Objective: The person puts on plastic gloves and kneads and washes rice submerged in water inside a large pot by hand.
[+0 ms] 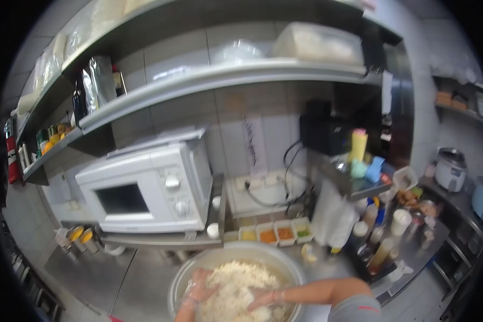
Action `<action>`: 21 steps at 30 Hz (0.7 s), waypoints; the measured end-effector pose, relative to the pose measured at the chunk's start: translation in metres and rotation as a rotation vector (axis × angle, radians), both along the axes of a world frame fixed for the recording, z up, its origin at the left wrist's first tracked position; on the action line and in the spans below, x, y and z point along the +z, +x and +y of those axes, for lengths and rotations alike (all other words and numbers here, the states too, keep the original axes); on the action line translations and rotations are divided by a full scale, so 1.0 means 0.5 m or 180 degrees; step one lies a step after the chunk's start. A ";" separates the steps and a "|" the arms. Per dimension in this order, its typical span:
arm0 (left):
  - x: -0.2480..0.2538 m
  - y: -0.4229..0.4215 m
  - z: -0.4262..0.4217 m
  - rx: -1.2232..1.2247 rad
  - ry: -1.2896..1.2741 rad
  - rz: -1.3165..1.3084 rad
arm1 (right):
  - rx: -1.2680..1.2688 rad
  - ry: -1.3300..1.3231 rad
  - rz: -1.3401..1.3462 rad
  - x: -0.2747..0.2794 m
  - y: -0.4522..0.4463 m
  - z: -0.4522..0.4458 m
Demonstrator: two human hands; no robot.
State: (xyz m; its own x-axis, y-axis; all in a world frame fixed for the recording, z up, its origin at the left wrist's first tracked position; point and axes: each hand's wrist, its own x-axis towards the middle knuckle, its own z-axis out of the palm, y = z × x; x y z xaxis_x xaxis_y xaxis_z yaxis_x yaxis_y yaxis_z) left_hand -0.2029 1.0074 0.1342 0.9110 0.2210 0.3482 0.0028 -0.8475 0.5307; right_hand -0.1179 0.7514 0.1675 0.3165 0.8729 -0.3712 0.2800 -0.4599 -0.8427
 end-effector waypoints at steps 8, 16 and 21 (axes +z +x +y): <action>0.065 -0.036 -0.022 0.0031 -0.0128 -0.0618 | -0.0792 -0.0158 -0.0674 0.029 -0.049 0.006; 0.144 -0.075 -0.034 0.0345 -0.1331 0.0103 | -0.0791 0.0223 -0.1384 0.106 -0.059 0.055; 0.091 -0.048 -0.004 -0.0316 -0.1595 0.0491 | -0.0511 0.0145 -0.1392 0.102 -0.058 0.107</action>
